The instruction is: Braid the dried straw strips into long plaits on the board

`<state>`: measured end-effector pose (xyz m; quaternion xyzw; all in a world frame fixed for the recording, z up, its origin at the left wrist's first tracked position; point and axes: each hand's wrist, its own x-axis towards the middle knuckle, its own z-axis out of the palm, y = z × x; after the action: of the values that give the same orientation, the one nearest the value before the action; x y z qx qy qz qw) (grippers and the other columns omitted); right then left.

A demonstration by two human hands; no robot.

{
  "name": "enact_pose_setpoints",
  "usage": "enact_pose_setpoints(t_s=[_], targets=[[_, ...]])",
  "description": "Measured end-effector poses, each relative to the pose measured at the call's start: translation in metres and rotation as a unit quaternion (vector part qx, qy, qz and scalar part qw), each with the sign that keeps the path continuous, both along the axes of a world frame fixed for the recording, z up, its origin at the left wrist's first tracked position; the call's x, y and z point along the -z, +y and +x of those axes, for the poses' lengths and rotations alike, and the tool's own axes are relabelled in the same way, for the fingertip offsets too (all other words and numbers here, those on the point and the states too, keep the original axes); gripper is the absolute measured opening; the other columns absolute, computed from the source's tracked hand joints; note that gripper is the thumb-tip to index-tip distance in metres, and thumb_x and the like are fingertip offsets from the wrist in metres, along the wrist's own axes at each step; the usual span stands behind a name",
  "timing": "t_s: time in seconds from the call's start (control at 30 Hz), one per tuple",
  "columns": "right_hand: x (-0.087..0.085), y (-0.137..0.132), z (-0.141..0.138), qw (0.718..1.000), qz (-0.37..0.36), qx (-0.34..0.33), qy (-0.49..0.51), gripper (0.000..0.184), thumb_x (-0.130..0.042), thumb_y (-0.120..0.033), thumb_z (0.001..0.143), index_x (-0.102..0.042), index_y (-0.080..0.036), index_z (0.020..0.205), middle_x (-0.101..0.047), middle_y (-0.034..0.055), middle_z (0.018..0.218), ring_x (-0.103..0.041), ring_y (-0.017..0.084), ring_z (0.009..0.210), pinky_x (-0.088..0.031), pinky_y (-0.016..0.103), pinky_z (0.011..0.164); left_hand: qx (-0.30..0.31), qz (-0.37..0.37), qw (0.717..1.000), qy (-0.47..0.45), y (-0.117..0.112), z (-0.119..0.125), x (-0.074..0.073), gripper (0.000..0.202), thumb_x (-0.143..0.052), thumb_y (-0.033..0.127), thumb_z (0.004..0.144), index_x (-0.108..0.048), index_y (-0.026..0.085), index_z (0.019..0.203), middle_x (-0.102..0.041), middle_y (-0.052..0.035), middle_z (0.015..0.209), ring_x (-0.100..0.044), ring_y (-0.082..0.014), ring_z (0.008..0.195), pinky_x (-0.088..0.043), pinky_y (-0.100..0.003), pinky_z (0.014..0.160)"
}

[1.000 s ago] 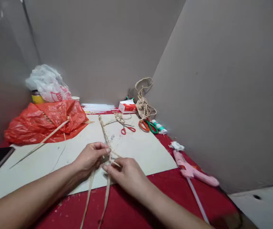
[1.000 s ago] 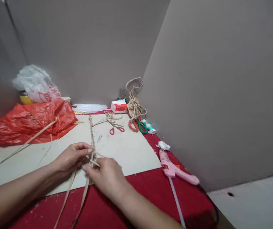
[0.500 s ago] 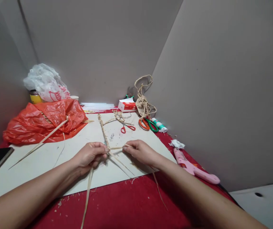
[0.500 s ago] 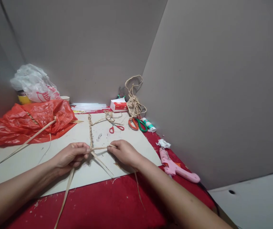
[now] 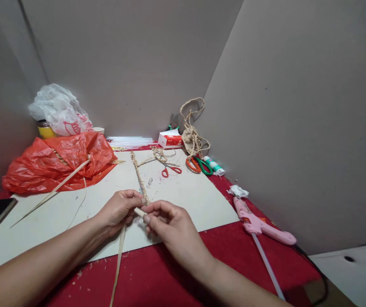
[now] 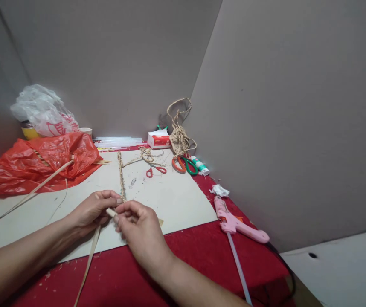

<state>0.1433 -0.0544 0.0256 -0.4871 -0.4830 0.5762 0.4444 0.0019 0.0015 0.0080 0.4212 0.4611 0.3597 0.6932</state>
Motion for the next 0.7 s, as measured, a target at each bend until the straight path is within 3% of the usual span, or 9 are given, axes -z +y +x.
enact_pose_setpoints(t_s=[0.1, 0.17, 0.3, 0.47, 0.7], targets=[[0.026, 0.017, -0.006, 0.996, -0.004, 0.082, 0.021, 0.022, -0.067, -0.032, 0.066, -0.054, -0.015, 0.071, -0.053, -0.0031, 0.051, -0.047, 0.008, 0.046, -0.037, 0.020, 0.046, -0.004, 0.014, 1.000, 0.011, 0.001, -0.001, 0.002, 0.017, -0.067, 0.023, 0.063, -0.055, 0.015, 0.073, -0.049, 0.0054, 0.047, -0.026, -0.0026, 0.033, -0.014, -0.019, 0.033], [0.033, 0.024, -0.004, 0.994, 0.000, 0.103, 0.030, 0.024, -0.067, -0.034, 0.066, -0.054, -0.015, 0.071, -0.054, -0.0029, 0.052, -0.045, 0.008, 0.044, -0.036, 0.020, 0.044, -0.002, 0.026, 1.000, 0.015, 0.001, -0.001, 0.003, 0.017, -0.067, 0.023, 0.064, -0.056, 0.015, 0.074, -0.054, 0.0033, 0.052, -0.027, -0.0024, 0.034, -0.014, -0.019, 0.034], [0.030, 0.027, 0.000, 0.993, 0.047, 0.112, -0.002, 0.021, -0.065, -0.034, 0.067, -0.057, -0.015, 0.071, -0.060, 0.0007, 0.063, -0.045, 0.008, 0.049, -0.036, 0.021, 0.047, 0.004, 0.026, 0.999, 0.018, -0.001, 0.000, 0.003, 0.017, -0.067, 0.024, 0.065, -0.056, 0.014, 0.073, -0.059, -0.0001, 0.060, -0.031, -0.0024, 0.037, -0.016, -0.019, 0.035], [0.030, 0.029, -0.001, 0.979, 0.107, 0.138, -0.104, 0.015, -0.061, -0.029, 0.069, -0.056, -0.015, 0.066, -0.057, 0.0001, 0.061, -0.049, 0.012, 0.058, -0.039, 0.023, 0.056, 0.017, 0.018, 1.000, 0.006, -0.003, 0.000, 0.001, 0.017, -0.069, 0.020, 0.063, -0.057, 0.014, 0.072, -0.052, 0.0030, 0.053, -0.031, -0.0025, 0.038, -0.015, -0.019, 0.036], [0.036, 0.025, 0.003, 0.935, 0.221, 0.125, -0.248, 0.010, -0.053, -0.022, 0.078, -0.055, -0.018, 0.069, -0.058, 0.0021, 0.072, -0.052, 0.014, 0.068, -0.041, 0.025, 0.064, 0.029, 0.028, 0.999, -0.003, -0.003, 0.000, 0.000, 0.019, -0.068, 0.031, 0.068, -0.060, 0.013, 0.070, -0.041, 0.0071, 0.042, -0.024, -0.0021, 0.035, -0.013, -0.020, 0.036]])
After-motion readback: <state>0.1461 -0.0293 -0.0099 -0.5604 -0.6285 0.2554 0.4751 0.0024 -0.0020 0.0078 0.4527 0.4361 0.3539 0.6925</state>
